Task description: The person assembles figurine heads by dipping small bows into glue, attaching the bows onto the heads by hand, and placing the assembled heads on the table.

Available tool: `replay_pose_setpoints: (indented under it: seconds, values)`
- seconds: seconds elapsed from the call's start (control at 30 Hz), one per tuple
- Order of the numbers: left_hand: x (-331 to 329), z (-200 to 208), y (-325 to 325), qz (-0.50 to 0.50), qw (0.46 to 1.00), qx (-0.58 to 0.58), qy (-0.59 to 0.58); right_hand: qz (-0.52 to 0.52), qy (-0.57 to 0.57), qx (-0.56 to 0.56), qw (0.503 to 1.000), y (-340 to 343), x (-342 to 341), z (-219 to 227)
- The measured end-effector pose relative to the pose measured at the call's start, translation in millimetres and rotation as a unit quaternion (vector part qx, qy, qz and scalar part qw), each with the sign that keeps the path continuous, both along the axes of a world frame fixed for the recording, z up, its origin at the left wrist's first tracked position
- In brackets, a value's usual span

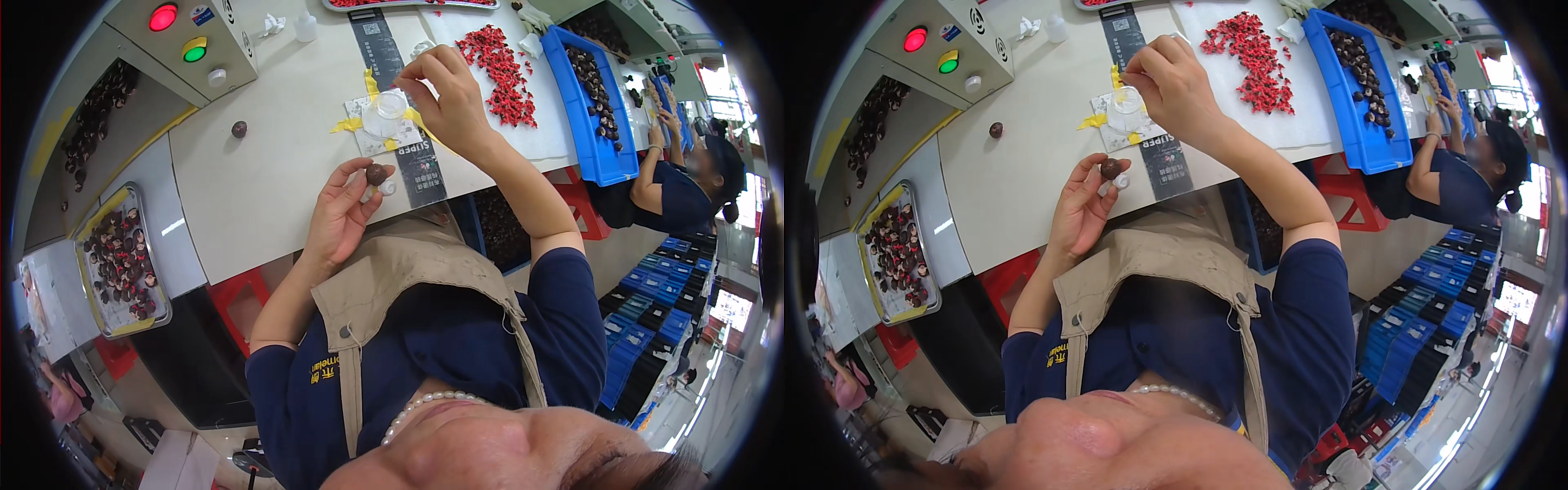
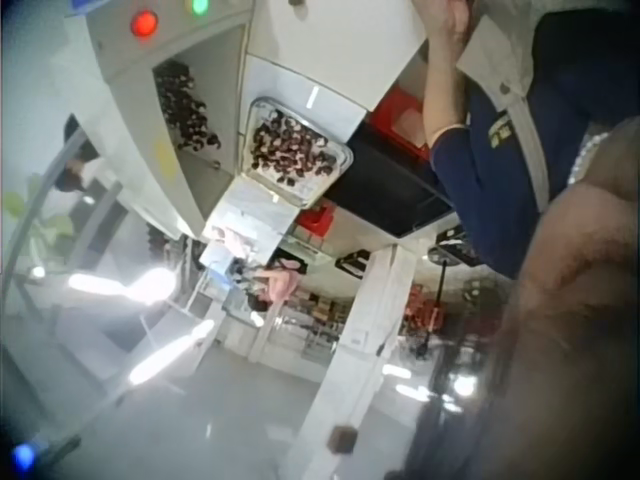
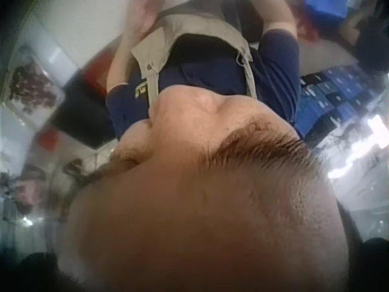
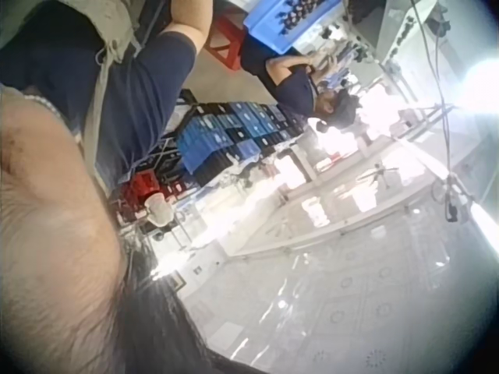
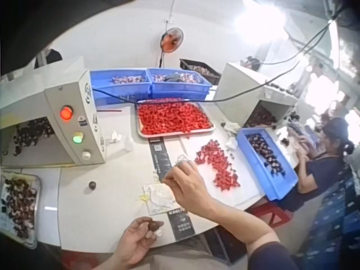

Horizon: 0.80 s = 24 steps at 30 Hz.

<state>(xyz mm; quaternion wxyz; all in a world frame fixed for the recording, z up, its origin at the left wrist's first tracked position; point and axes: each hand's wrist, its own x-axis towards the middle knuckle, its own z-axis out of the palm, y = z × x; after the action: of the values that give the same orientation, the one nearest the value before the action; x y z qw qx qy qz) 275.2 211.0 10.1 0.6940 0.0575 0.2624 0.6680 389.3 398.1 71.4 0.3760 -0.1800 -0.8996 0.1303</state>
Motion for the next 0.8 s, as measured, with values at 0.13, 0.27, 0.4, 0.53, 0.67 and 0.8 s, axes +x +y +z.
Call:
replay_pose_setpoints:
  seconds: [0.13,0.27,0.4,0.53,0.67,0.8]
  values:
    - [7.3,-0.8,4.3,0.010,1.000,-0.002,0.006,-0.001,-0.008,-0.009,1.000,1.8,5.7,-8.7]
    - [7.6,-2.6,6.3,-0.001,1.000,0.021,0.003,-0.012,-0.011,-0.216,0.976,-16.4,15.3,-8.5]
    - [13.3,-7.0,6.5,0.006,0.999,0.003,0.036,0.012,-0.011,-0.411,0.911,-50.9,28.8,-5.5]
    - [21.9,-1.3,6.6,0.062,0.991,-0.008,0.122,0.011,-0.021,-0.414,0.910,-70.0,34.2,-5.2]
    - [25.0,-2.8,4.6,0.089,0.977,-0.008,0.195,0.016,-0.014,-0.385,0.923,-74.0,33.1,-9.8]
    - [25.5,-2.8,3.4,0.101,0.974,-0.003,0.202,0.024,-0.013,-0.370,0.928,-76.6,30.8,-8.0]
